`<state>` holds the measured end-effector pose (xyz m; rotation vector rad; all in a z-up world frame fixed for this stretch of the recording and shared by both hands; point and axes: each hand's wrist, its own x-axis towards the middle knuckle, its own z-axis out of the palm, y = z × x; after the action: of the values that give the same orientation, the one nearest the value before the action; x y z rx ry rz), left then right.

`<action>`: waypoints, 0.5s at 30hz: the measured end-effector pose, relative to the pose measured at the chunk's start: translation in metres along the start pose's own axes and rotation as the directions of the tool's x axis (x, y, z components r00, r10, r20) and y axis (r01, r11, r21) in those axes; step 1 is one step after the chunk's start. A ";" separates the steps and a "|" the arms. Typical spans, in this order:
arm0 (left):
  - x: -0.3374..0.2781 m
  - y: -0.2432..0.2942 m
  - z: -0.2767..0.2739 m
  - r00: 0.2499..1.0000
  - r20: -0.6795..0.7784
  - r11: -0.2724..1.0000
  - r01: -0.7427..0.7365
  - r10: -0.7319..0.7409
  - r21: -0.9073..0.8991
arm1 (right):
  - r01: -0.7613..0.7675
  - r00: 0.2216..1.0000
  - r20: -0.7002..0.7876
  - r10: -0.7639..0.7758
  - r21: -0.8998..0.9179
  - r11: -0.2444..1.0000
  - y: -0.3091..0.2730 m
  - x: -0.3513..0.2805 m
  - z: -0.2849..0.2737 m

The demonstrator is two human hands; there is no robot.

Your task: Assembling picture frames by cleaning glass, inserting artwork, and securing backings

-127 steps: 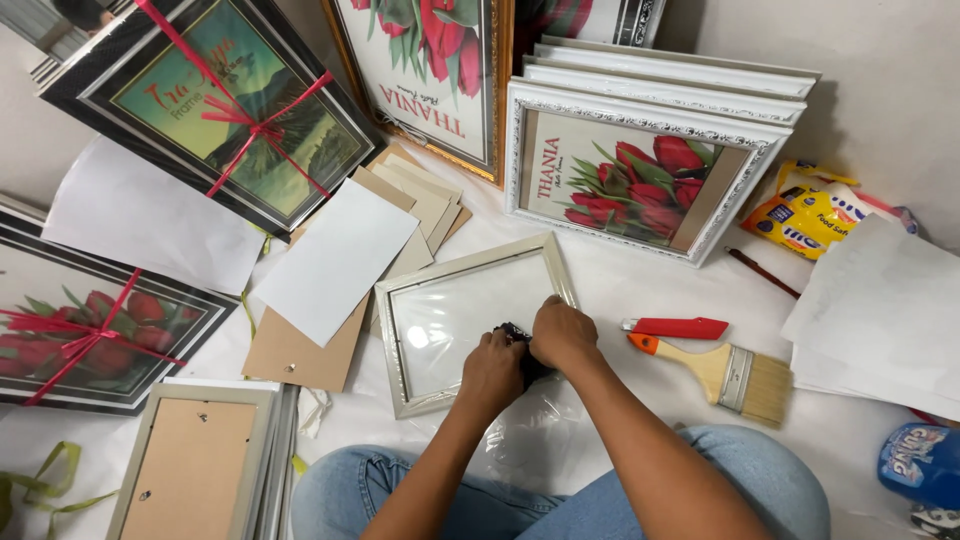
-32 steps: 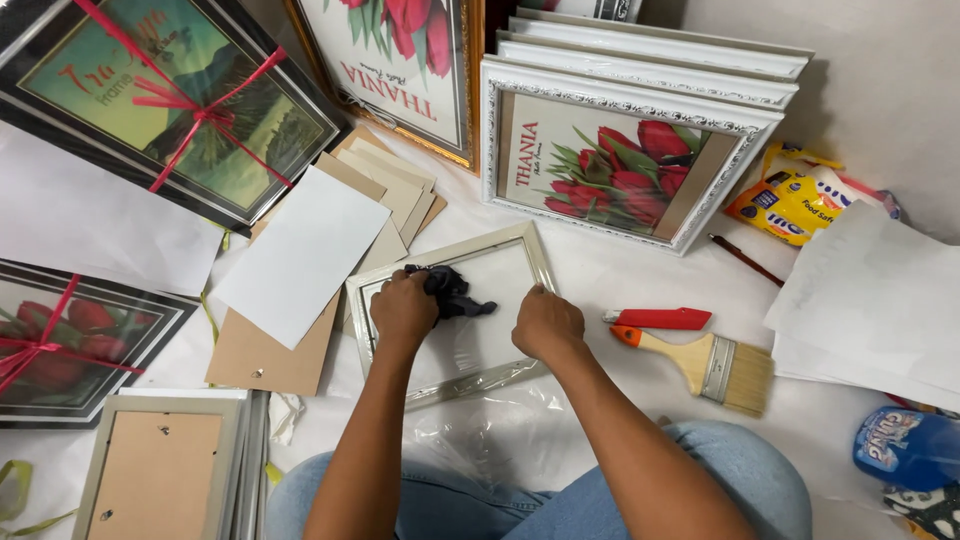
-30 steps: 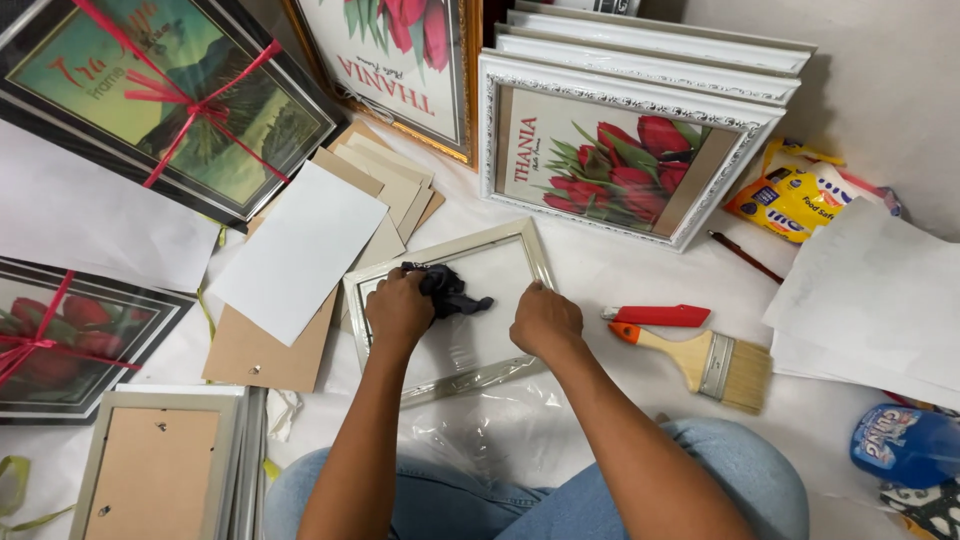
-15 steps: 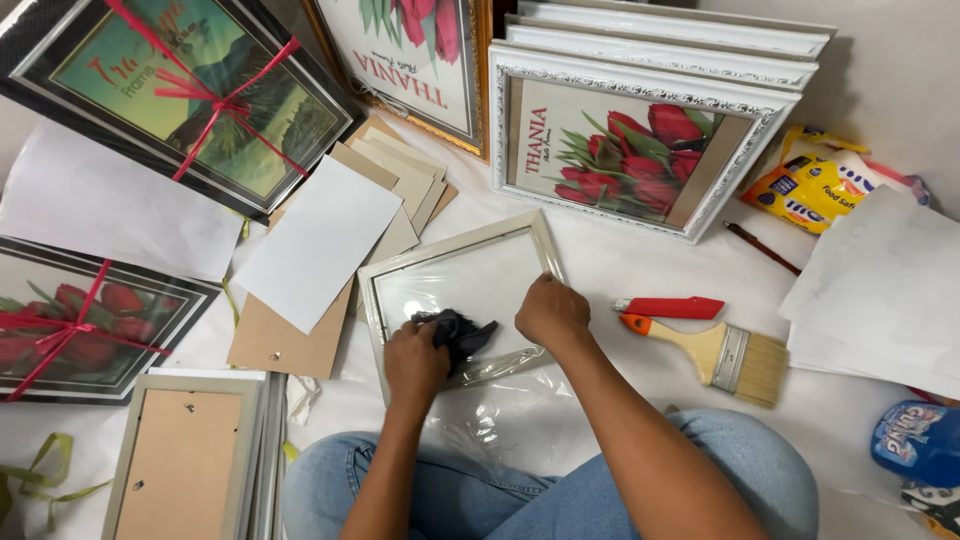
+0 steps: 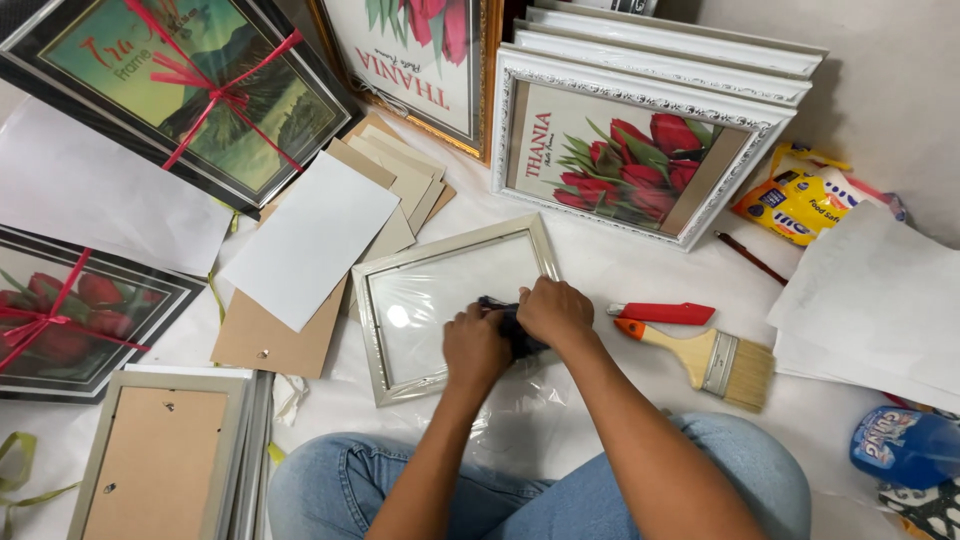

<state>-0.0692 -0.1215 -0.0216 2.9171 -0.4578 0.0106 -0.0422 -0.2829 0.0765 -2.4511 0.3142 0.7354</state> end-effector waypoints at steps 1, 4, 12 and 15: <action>0.002 -0.020 0.004 0.997 0.009 0.997 0.081 -0.081 0.010 | 0.008 1.000 -0.006 -0.008 0.004 1.000 0.001 0.000 0.000; 0.003 -0.064 -0.019 0.972 0.034 0.972 0.232 -0.233 0.023 | 0.020 1.000 -0.008 -0.020 0.000 1.000 0.006 0.006 0.005; 0.012 -0.115 -0.031 0.908 -0.023 0.903 0.419 -0.418 0.101 | -0.019 1.000 0.008 0.019 0.032 0.999 0.010 0.017 0.019; 0.026 -0.095 -0.018 0.931 -0.047 0.924 0.365 -0.362 0.117 | -0.019 0.999 0.042 0.019 -0.012 1.000 0.007 0.023 0.022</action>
<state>-0.0154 -0.0367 -0.0207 3.0715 0.0990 0.0234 -0.0357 -0.2771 0.0454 -2.4429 0.3182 0.7980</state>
